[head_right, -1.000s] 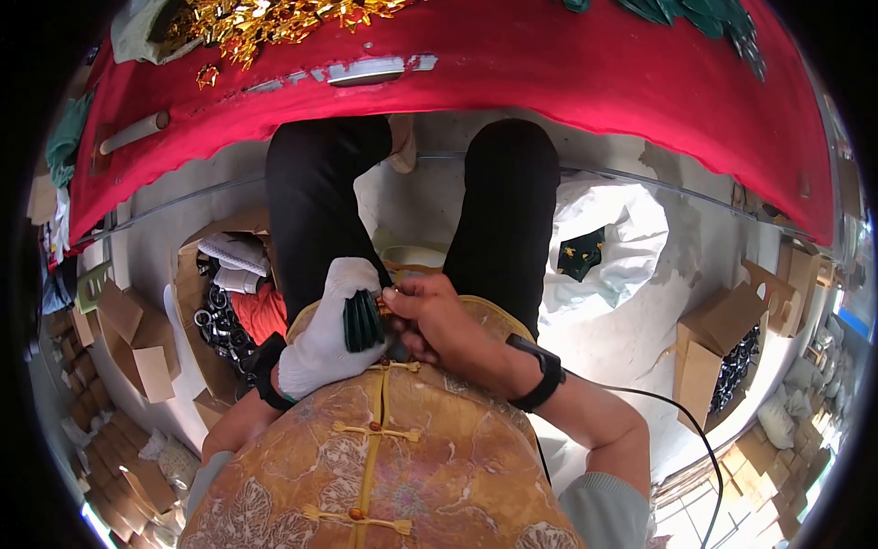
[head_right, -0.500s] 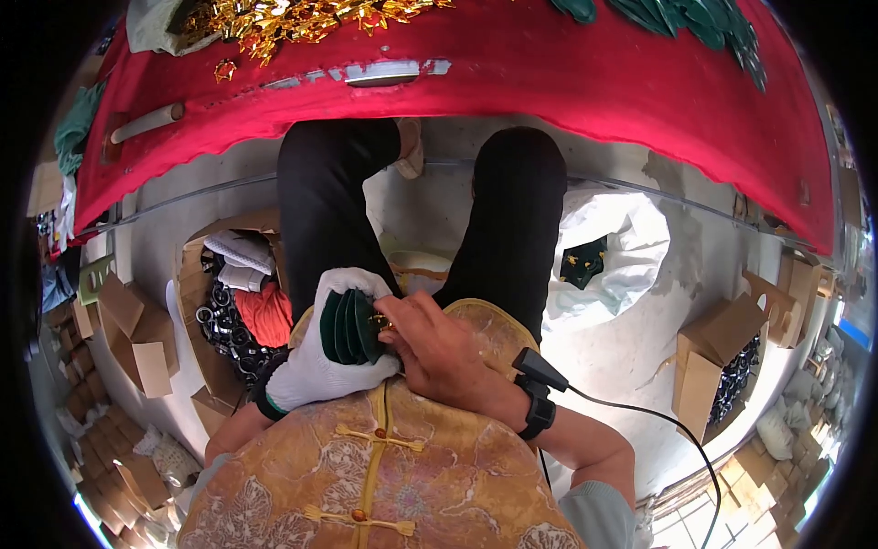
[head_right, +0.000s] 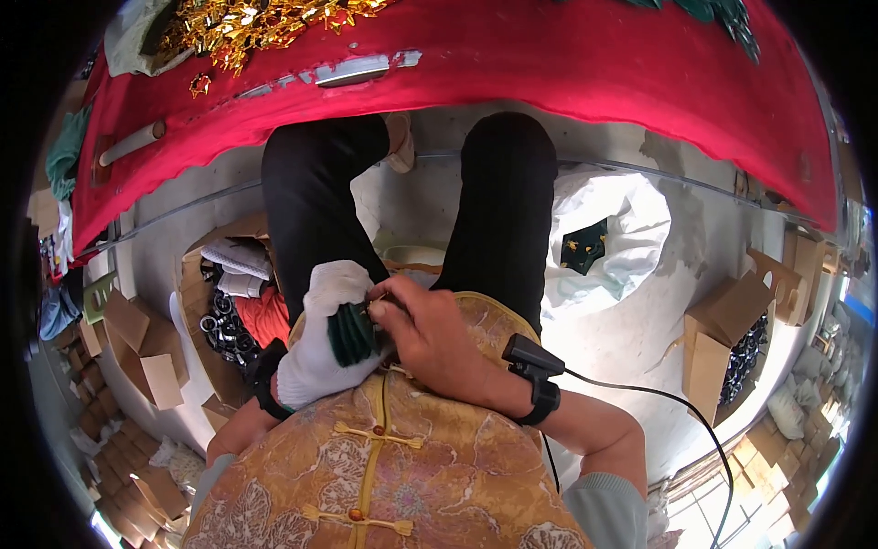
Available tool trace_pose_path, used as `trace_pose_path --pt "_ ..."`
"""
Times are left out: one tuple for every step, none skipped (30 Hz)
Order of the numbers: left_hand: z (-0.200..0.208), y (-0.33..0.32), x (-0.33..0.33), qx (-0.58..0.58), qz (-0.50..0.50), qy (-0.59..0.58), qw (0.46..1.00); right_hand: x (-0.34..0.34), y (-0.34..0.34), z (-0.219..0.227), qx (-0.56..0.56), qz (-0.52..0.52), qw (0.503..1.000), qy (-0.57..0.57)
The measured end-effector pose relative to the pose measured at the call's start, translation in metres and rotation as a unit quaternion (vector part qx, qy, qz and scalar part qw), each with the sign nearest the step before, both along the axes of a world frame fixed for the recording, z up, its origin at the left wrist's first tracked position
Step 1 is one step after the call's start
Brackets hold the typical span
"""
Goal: Manually assembling green and gold product components in a factory environment.
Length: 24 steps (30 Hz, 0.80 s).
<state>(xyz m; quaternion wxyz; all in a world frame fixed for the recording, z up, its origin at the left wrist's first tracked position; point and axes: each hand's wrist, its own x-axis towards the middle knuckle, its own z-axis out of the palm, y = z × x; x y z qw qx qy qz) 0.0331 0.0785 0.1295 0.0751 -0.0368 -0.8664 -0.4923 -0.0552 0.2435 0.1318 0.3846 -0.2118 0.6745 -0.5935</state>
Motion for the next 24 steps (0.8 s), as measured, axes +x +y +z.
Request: trace_pose_path --pt "-0.005 -0.002 -0.001 -0.001 -0.002 0.000 1.000 -0.004 -0.002 -0.002 0.044 0.015 0.996 -0.075" --pt "-0.016 -0.003 0.000 0.006 -0.006 0.013 1.000 -0.007 -0.003 -0.006 0.043 0.013 0.996 -0.075" --pt "-0.025 -0.004 0.000 0.014 -0.011 0.025 1.000 -0.011 -0.005 -0.010 0.079 0.010 0.971 -0.224" --pt "-0.032 -0.002 0.003 0.012 -0.011 0.026 1.000 -0.016 -0.007 -0.013 0.111 0.009 0.923 -0.368" --pt "-0.037 0.001 0.007 0.075 0.017 -0.006 0.997 -0.021 -0.008 -0.010 0.134 0.040 0.927 -0.348" --pt "-0.036 0.003 0.009 0.138 0.044 -0.035 0.989 -0.021 -0.007 -0.007 0.134 0.041 0.928 -0.345" --pt "-0.031 0.006 0.015 0.228 0.067 -0.104 0.966 -0.018 -0.005 -0.004 0.107 0.059 0.972 -0.199" --pt "-0.028 0.003 0.015 0.227 0.069 -0.101 0.966 -0.015 -0.003 -0.001 0.077 0.076 0.993 -0.048" --pt "-0.020 -0.001 0.012 0.233 0.058 -0.121 0.963 -0.012 -0.002 0.000 0.075 0.080 0.993 -0.045" --pt "-0.012 -0.004 0.011 0.239 0.048 -0.141 0.959 -0.009 0.000 0.000 0.041 0.078 0.987 0.131" --pt "-0.007 -0.004 0.012 0.287 0.051 -0.172 0.941 -0.006 0.002 -0.001 0.004 0.074 0.951 0.301" --pt "-0.003 -0.004 0.013 0.287 0.054 -0.170 0.941 -0.004 0.006 -0.001 0.002 0.076 0.950 0.303" --pt "-0.001 -0.005 0.014 0.295 0.038 -0.172 0.939 -0.003 0.009 -0.002 0.006 0.099 0.946 0.308" --pt "0.000 -0.005 0.015 0.304 0.023 -0.175 0.936 0.000 0.012 -0.004 0.011 0.121 0.942 0.312" --pt "0.001 -0.005 0.015 0.304 0.022 -0.175 0.936 0.003 0.012 -0.004 0.011 0.121 0.942 0.313" --pt "0.000 -0.005 0.016 0.281 0.012 -0.167 0.945 0.008 0.013 -0.005 0.009 0.101 0.941 0.322" --pt "0.000 -0.005 0.016 0.257 0.002 -0.159 0.953 0.011 0.013 -0.005 0.008 0.082 0.940 0.331" --pt "0.001 -0.003 0.017 0.258 0.001 -0.160 0.953 0.011 0.012 -0.004 0.009 0.081 0.941 0.330" --pt "0.003 0.001 0.018 0.236 0.005 -0.144 0.961 0.012 0.012 -0.003 0.002 0.071 0.938 0.338" --pt "0.003 0.003 0.018 0.215 0.009 -0.128 0.968 0.012 0.012 -0.002 -0.004 0.061 0.936 0.346" --pt "0.002 0.004 0.018 0.216 0.007 -0.129 0.968 0.012 0.013 -0.001 -0.002 0.060 0.936 0.346" --pt "0.000 0.005 0.018 0.175 0.004 -0.104 0.979 0.011 0.013 0.000 -0.004 0.056 0.938 0.342" --pt "-0.002 0.006 0.018 0.134 0.002 -0.078 0.988 0.011 0.013 0.001 -0.006 0.051 0.940 0.338" --pt "-0.003 0.007 0.018 0.135 0.000 -0.079 0.988 0.011 0.013 0.000 -0.004 0.051 0.940 0.337"
